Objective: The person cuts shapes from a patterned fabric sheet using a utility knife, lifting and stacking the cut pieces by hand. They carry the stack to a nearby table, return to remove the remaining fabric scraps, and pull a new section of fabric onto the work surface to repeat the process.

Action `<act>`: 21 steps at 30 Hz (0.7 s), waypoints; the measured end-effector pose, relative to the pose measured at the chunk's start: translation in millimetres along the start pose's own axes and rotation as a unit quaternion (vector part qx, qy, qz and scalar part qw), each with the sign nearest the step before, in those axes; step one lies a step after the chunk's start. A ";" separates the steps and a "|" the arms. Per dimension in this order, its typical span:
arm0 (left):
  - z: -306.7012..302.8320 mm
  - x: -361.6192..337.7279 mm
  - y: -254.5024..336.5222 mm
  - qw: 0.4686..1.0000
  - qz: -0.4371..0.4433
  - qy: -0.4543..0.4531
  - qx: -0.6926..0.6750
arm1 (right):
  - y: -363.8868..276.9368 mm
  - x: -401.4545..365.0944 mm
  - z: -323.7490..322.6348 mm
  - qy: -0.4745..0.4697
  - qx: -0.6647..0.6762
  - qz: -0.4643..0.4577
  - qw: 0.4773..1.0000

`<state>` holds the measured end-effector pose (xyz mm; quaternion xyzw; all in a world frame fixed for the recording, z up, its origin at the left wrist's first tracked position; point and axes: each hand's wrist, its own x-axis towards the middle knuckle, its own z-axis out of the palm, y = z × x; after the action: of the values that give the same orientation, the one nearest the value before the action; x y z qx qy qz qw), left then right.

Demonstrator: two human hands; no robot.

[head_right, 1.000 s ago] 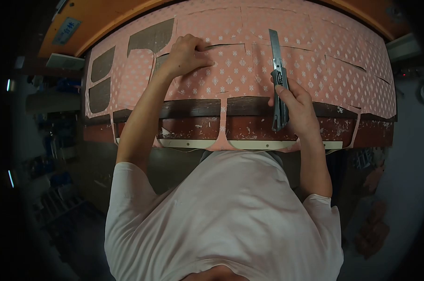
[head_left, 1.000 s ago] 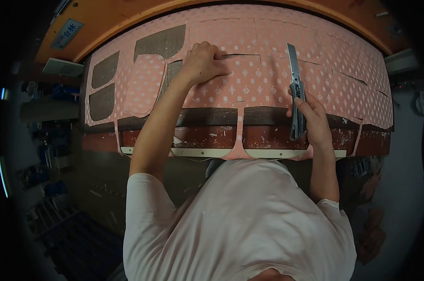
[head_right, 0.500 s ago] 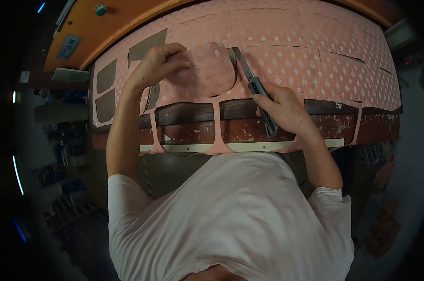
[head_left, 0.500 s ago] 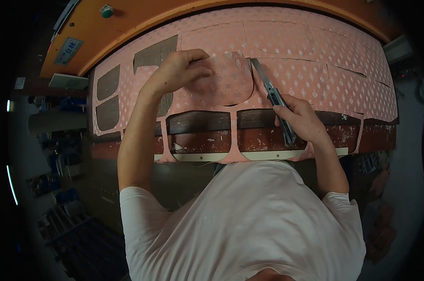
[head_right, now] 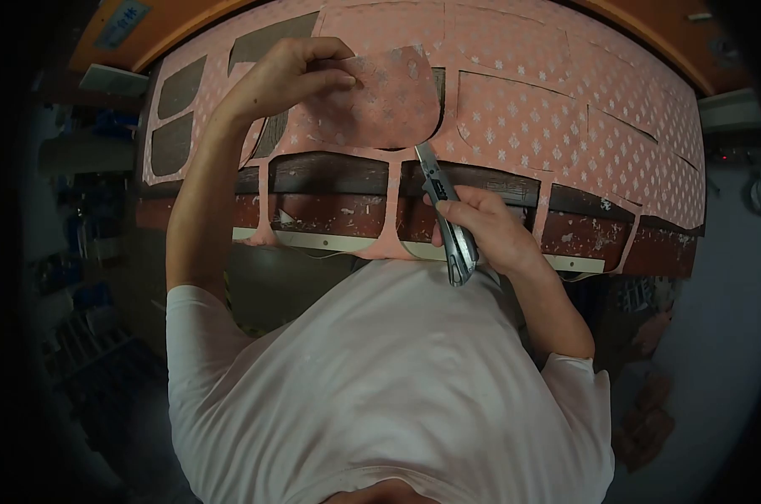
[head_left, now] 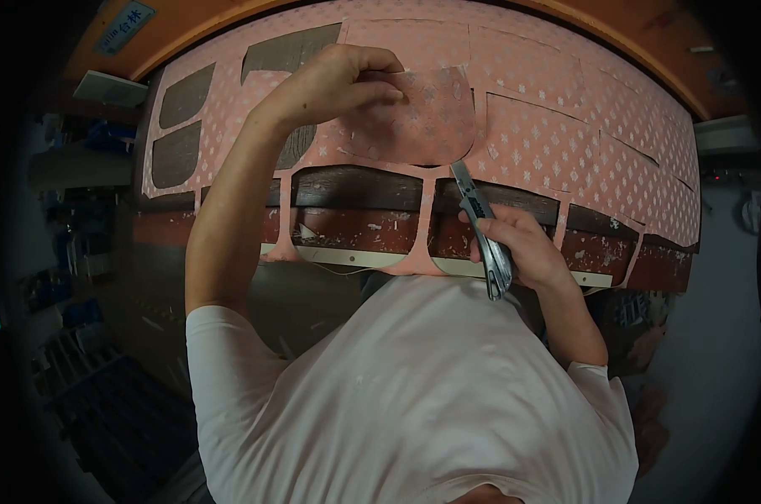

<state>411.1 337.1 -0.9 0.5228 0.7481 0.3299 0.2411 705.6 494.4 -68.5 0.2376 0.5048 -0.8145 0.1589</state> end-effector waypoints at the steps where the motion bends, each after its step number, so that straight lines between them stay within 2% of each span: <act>1: 0.0 -0.2 -0.7 1.000 0.004 0.002 -0.005 | 2.2 0.9 1.3 -0.005 0.004 -0.011 1.000; 9: -3.6 5.0 -4.9 0.999 0.026 -0.024 0.017 | 9.2 -5.8 26.2 -0.009 0.003 -0.001 1.000; 12: -9.0 10.0 -14.7 0.997 0.039 -0.046 -0.047 | 9.6 -6.5 40.6 0.004 0.007 0.004 1.000; 17: -16.9 12.8 -17.1 0.994 0.087 -0.061 0.029 | 12.2 11.7 73.9 0.058 0.088 -0.024 0.994; 18: -19.3 15.1 -17.7 0.992 0.092 -0.071 0.041 | 15.0 16.1 75.9 0.020 0.097 -0.042 0.994; 21: -21.2 26.6 -27.7 0.982 0.164 -0.088 0.043 | 23.5 22.9 91.7 0.043 0.124 -0.049 0.990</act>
<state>369.8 350.5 -7.9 0.6751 0.6417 0.2849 0.2264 677.3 401.2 -64.0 0.2657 0.4169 -0.8667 0.0663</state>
